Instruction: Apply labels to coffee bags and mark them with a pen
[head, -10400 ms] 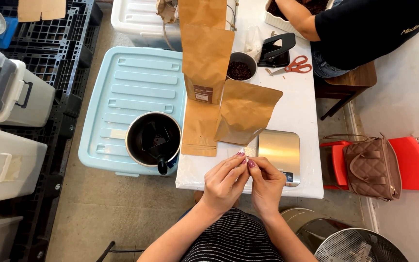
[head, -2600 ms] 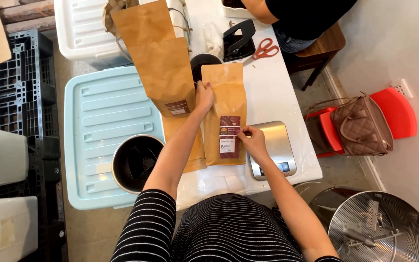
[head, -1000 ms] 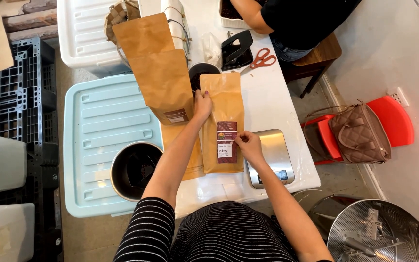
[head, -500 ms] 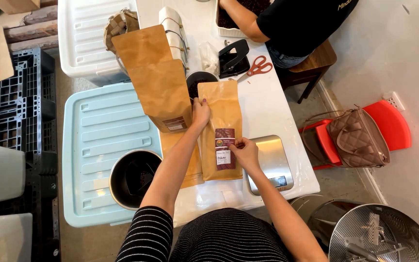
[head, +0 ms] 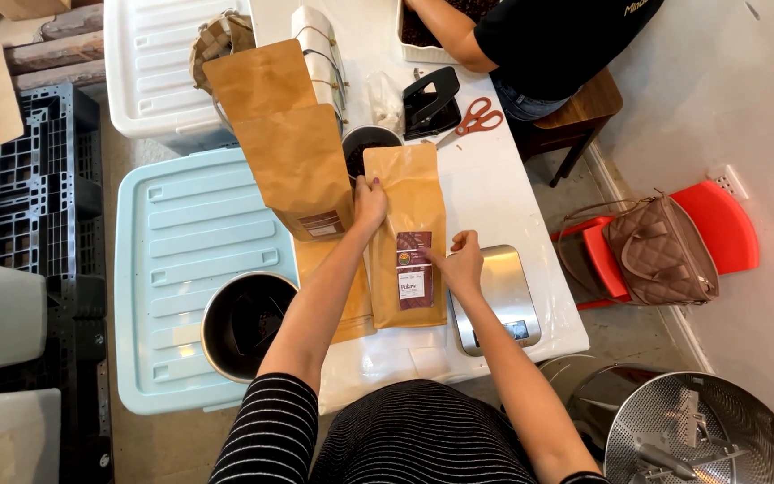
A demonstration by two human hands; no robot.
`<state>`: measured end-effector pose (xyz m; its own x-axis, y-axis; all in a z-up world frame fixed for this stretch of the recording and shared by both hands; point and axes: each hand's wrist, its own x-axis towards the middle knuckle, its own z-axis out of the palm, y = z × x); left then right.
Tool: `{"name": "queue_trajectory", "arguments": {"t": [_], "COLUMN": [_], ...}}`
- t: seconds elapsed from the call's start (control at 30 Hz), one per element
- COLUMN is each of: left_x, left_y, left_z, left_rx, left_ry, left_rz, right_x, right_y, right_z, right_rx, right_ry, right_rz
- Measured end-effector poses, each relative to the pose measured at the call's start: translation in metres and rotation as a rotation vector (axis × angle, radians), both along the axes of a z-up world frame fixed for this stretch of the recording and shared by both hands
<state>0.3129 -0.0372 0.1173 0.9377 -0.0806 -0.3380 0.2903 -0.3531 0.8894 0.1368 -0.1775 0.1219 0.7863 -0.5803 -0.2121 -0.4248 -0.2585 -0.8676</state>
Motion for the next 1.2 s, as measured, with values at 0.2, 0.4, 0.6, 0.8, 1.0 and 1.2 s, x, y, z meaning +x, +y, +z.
{"name": "queue_trajectory", "arguments": {"t": [0.2,0.4,0.6,0.8,1.0,1.2], "left_x": [0.001,0.010,0.011,0.011,0.007,0.006], "left_y": [-0.001,-0.001,-0.001,0.000,-0.001,-0.002], "left_z": [0.001,-0.021,-0.018,-0.013,-0.009,-0.008], "left_rx": [0.016,0.014,0.010,-0.015,-0.033,-0.017], "left_ry": [-0.009,0.010,0.022,0.022,0.012,0.032], "left_rz": [0.007,-0.019,-0.018,-0.014,-0.012,-0.001], "right_x": [0.012,-0.042,-0.025,0.026,0.009,-0.010], "right_y": [0.008,0.023,0.030,0.032,0.045,0.052], "right_z": [0.022,0.028,0.056,0.046,0.071,0.066], "right_rx": [-0.089,-0.009,0.056,-0.002,-0.037,-0.050], "right_ry": [-0.062,0.012,0.001,-0.114,-0.064,-0.026], "right_rz": [0.068,0.137,0.094,0.025,0.079,0.125]}}
